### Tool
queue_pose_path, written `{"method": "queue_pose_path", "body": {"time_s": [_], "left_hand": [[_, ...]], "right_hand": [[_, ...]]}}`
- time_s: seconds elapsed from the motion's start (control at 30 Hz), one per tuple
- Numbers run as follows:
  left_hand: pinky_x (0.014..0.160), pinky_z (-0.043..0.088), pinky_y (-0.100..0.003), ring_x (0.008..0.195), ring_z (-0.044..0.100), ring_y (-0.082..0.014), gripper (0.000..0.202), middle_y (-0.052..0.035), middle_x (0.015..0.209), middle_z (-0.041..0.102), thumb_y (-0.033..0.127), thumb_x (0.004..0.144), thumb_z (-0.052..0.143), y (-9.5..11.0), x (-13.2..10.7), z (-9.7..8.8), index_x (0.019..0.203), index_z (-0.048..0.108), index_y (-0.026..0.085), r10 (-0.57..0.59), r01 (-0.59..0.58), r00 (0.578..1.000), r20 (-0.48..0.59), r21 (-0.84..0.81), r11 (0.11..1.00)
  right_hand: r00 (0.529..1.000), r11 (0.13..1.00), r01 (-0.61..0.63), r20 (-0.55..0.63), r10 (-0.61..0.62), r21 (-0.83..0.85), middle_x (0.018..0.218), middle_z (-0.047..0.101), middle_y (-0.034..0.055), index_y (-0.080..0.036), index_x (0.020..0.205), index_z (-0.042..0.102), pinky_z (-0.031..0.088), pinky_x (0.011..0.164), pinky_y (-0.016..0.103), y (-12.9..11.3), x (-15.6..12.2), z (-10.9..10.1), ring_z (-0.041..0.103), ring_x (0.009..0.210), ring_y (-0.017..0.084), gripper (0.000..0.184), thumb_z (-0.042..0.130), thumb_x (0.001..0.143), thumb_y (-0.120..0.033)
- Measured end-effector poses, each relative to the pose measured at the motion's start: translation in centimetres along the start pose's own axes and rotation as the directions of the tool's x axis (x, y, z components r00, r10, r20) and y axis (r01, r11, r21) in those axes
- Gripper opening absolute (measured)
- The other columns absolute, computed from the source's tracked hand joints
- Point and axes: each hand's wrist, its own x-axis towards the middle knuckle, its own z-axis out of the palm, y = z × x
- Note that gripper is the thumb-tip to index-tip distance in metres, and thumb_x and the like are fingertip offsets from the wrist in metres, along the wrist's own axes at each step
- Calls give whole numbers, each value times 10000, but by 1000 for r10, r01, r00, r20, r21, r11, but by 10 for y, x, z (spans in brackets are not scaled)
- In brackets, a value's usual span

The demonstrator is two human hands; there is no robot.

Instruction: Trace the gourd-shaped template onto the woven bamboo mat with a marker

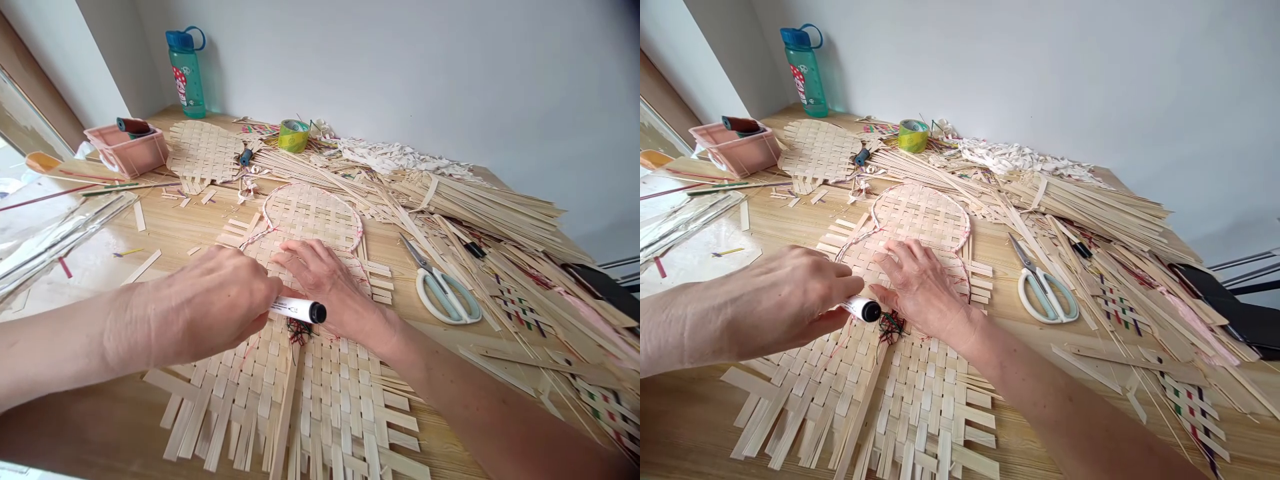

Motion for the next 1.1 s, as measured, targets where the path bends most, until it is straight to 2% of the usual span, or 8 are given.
{"method": "queue_pose_path", "body": {"time_s": [0.07,0.23,0.43,0.6,0.83,0.93,1.03,1.1], "left_hand": [[514,208,-334,556,607,-208,101,-5,670,663,196,823,620,3,-1,0,731,597,232,24,-23,999,-33,21,1000],[511,209,-331,553,607,-205,89,-20,691,692,177,825,611,6,-2,-5,756,624,232,39,-40,998,39,22,999],[519,254,-333,569,639,-197,181,36,680,681,124,784,613,5,-4,2,873,647,277,112,-134,980,-167,-124,983],[559,348,-341,684,713,-211,294,53,790,726,126,825,590,4,-5,2,1045,647,313,123,-146,985,-123,-199,969],[505,330,-339,558,631,-180,118,51,676,674,179,849,601,4,-4,4,892,605,289,118,-149,983,-139,-237,960],[487,331,-324,533,601,-159,79,58,664,663,207,867,616,3,-4,8,865,590,282,123,-156,984,-132,-279,948],[486,334,-296,524,573,-131,85,66,664,650,195,881,622,3,-3,10,866,596,275,142,-198,972,-189,-322,926],[467,321,-274,474,519,-106,123,69,603,610,196,893,613,4,-3,8,789,581,252,129,-211,963,-238,-361,909]], "right_hand": [[1000,1000,-5,4,5,5,1334,591,175,-132,1258,604,475,995,502,0,0,1,526,1179,327,350,537,1040,-397],[1000,1000,-26,8,26,17,1333,594,147,-189,1246,610,473,987,497,0,1,2,522,1179,319,303,585,1014,-383],[999,1000,-22,25,22,8,1352,588,164,-154,1253,602,467,997,482,0,1,1,521,1182,317,323,602,1008,-364],[1000,1000,-4,28,4,-8,1366,585,177,-141,1260,595,468,980,484,-1,1,-1,530,1161,323,341,567,1022,-384],[999,1000,-10,38,11,-16,1375,585,184,-130,1250,613,478,979,508,-1,2,-3,535,1167,349,363,589,1006,-398],[998,999,-26,52,27,-26,1371,591,183,-164,1243,632,483,993,511,-3,2,-5,525,1192,361,317,592,998,-361],[999,999,-34,39,35,-27,1352,605,179,-184,1239,638,494,989,516,-3,3,-5,528,1180,359,296,585,1001,-353],[1000,1000,-19,23,20,-24,1348,603,180,-155,1244,629,492,995,517,-2,2,-3,531,1178,353,318,593,1002,-358]]}}
